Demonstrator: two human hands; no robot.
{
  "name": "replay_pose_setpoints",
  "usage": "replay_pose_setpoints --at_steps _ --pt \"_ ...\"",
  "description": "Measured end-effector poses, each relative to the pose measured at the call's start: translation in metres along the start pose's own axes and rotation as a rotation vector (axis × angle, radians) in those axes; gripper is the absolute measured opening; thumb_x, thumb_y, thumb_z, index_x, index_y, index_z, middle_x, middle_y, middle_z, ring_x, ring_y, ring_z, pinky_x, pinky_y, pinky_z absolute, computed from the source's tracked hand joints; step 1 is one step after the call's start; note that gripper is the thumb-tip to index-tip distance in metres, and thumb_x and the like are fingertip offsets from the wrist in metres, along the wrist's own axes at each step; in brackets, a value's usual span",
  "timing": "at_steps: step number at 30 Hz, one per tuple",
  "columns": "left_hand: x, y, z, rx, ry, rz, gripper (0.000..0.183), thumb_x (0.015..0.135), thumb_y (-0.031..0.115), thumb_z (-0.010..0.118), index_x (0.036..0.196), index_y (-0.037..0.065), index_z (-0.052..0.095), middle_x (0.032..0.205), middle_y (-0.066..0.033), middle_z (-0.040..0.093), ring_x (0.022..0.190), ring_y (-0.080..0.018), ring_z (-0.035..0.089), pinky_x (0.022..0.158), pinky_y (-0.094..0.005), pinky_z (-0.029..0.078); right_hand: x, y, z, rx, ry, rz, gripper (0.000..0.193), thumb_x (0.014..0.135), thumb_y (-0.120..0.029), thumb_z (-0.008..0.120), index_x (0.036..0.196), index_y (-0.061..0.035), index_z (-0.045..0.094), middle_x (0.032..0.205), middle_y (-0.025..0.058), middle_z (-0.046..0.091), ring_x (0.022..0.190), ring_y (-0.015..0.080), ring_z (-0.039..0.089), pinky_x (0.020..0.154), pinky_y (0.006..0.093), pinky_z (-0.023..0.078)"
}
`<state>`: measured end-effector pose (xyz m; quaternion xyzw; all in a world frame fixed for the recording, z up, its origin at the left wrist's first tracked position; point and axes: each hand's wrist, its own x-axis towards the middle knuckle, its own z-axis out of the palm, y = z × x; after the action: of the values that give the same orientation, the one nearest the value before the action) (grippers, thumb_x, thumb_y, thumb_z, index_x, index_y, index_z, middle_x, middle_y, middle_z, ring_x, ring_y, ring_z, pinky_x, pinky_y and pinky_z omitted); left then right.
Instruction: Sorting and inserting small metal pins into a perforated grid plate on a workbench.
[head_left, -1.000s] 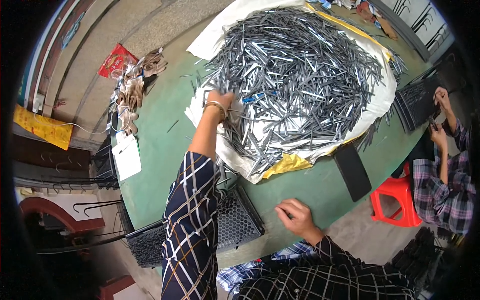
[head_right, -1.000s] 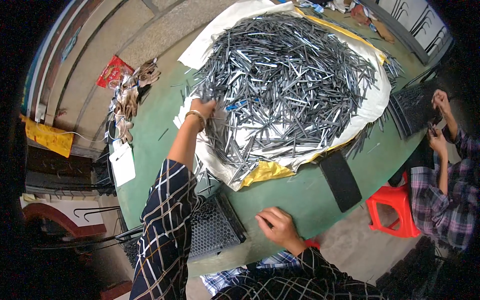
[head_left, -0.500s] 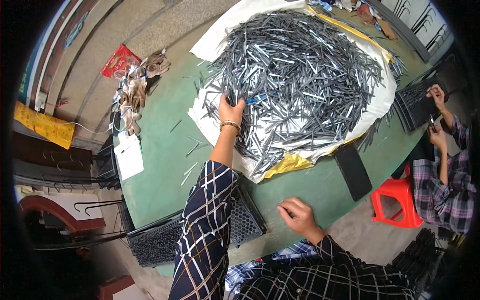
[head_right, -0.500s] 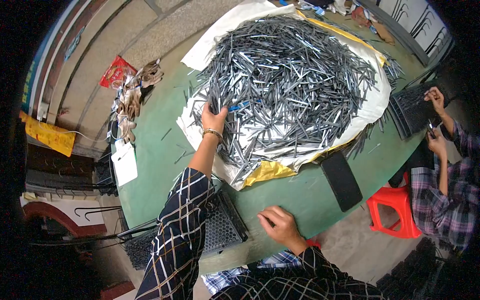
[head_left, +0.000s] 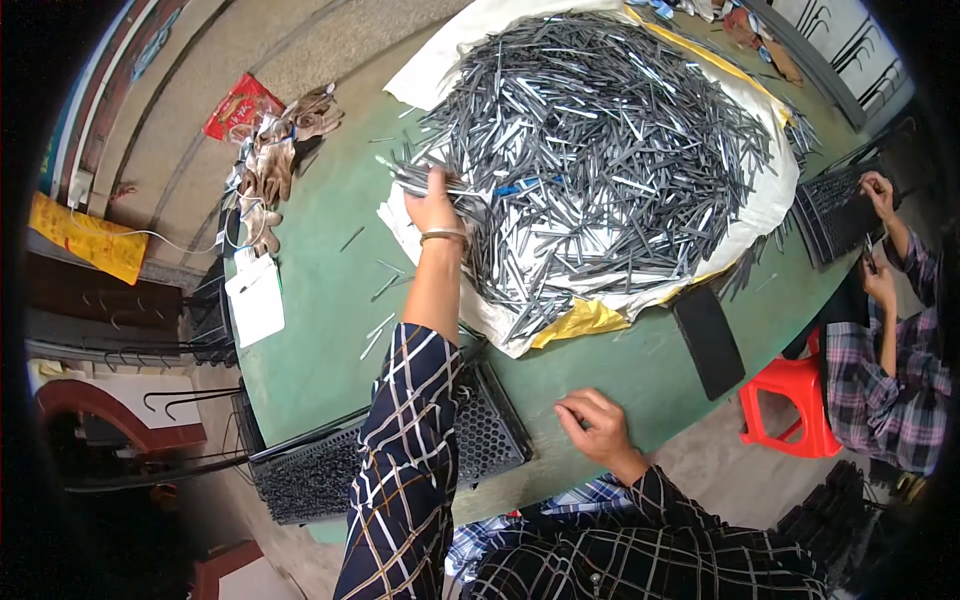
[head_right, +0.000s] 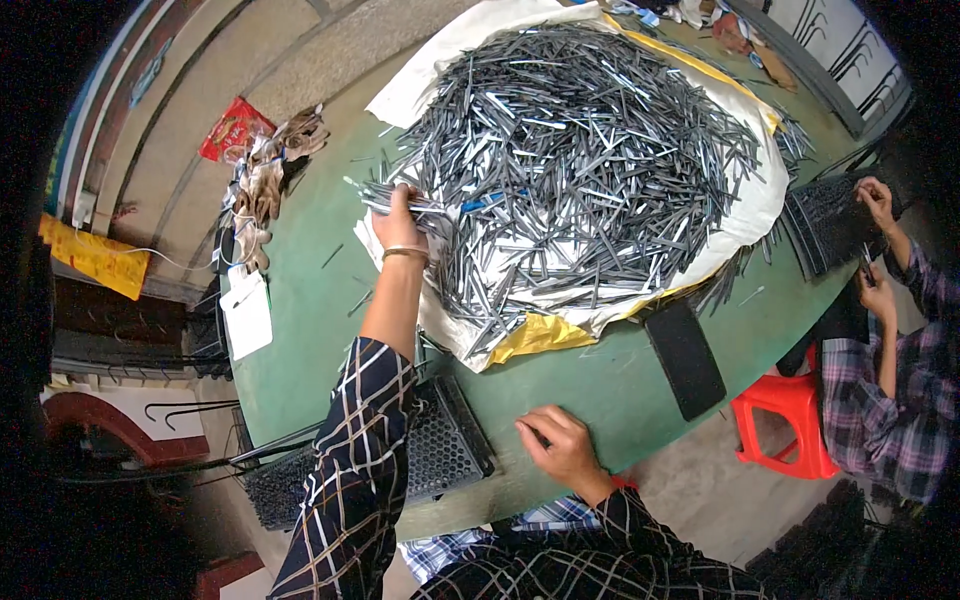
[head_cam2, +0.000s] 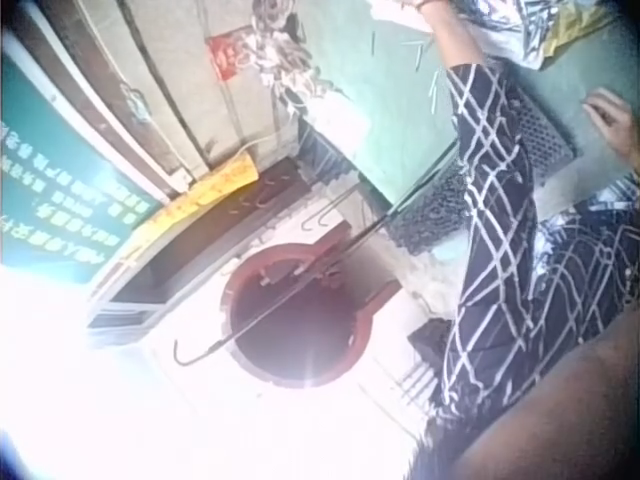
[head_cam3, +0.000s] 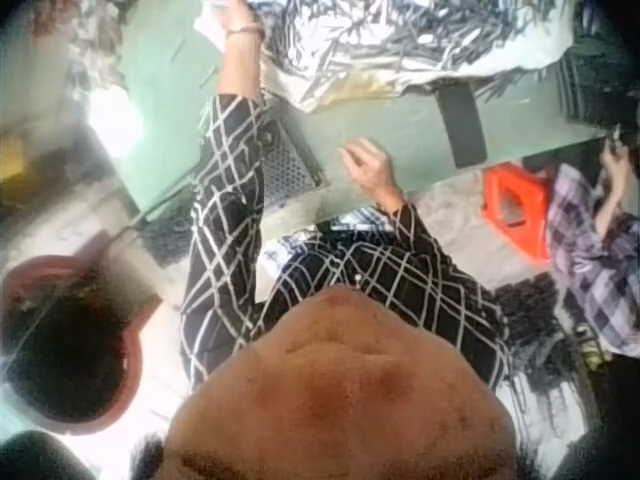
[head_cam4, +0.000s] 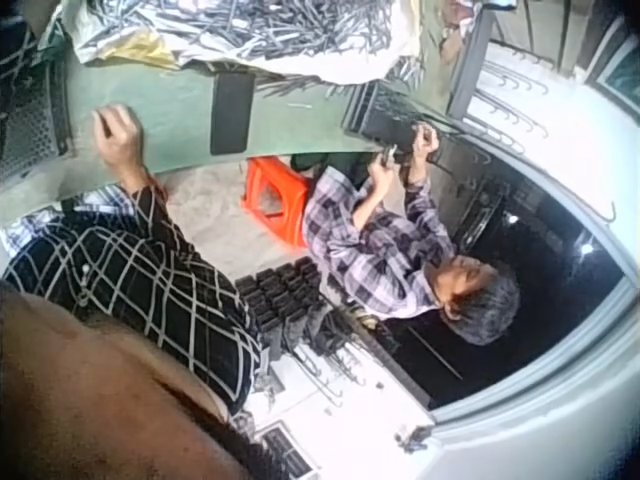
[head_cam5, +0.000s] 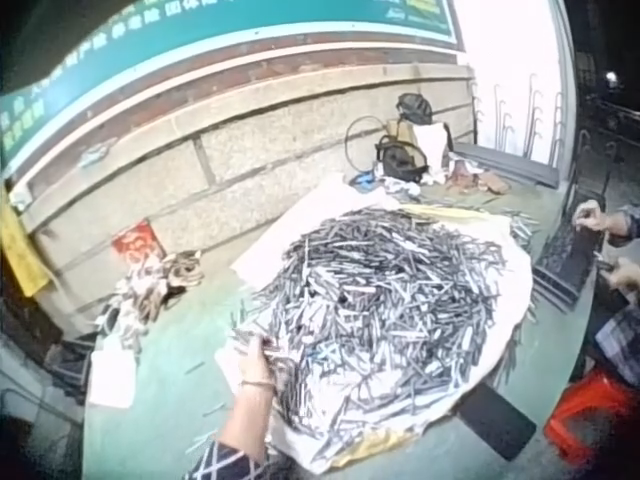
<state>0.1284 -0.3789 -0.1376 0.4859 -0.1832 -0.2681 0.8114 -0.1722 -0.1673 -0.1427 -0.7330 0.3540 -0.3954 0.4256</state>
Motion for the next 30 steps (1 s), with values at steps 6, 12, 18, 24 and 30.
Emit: replay_pose_setpoints --at_steps 6,12,18,24,30 --pt "-0.028 -0.015 -0.001 0.574 0.112 0.277 0.031 0.074 0.013 0.07 0.098 -0.003 0.057 0.086 -0.007 0.063 0.075 -0.015 0.058 0.071 -0.0288 0.047 0.002 -0.003 0.005 0.01 -0.012 -0.008 0.005 0.077 0.002 0.065 0.082 0.0017 0.063 0.078 0.0097 0.061 0.056 0.0153 0.056 0.05 0.0262 0.044" --pt "-0.033 -0.017 0.0 0.64 -0.131 0.291 0.023 0.078 0.011 0.065 0.093 -0.002 0.054 0.079 -0.0078 0.063 0.068 -0.0131 0.057 0.065 -0.0273 0.047 -0.001 -0.002 0.002 0.004 -0.003 -0.001 0.006 0.077 0.002 0.066 0.083 0.0013 0.064 0.077 0.0097 0.061 0.056 0.0153 0.056 0.05 0.0261 0.044" --pt "-0.049 -0.021 -0.001 0.715 -0.229 0.272 0.042 0.076 0.018 0.069 0.106 -0.006 0.051 0.088 -0.018 0.064 0.076 -0.0229 0.061 0.074 -0.0312 0.048 0.001 -0.002 0.003 0.024 -0.002 -0.005 0.005 0.078 0.002 0.066 0.082 0.0017 0.063 0.076 0.0094 0.06 0.055 0.0148 0.055 0.049 0.0257 0.044" --pt "-0.047 -0.003 0.02 0.669 -0.019 0.13 0.039 0.079 0.017 0.065 0.105 -0.007 0.05 0.087 -0.0168 0.063 0.075 -0.0235 0.06 0.071 -0.0326 0.048 -0.002 -0.002 0.002 0.028 -0.001 0.032 0.004 0.078 0.002 0.065 0.082 0.0017 0.063 0.076 0.0082 0.06 0.056 0.0133 0.054 0.049 0.0249 0.043" --pt "-0.026 0.034 0.019 0.112 0.135 -0.043 0.014 0.078 0.009 0.063 0.085 0.001 0.054 0.069 -0.0082 0.06 0.059 -0.0158 0.056 0.055 -0.0296 0.047 -0.005 -0.008 0.006 0.055 -0.004 0.041 0.004 0.078 0.001 0.065 0.082 0.0011 0.063 0.077 0.0077 0.06 0.056 0.0122 0.054 0.049 0.024 0.043"
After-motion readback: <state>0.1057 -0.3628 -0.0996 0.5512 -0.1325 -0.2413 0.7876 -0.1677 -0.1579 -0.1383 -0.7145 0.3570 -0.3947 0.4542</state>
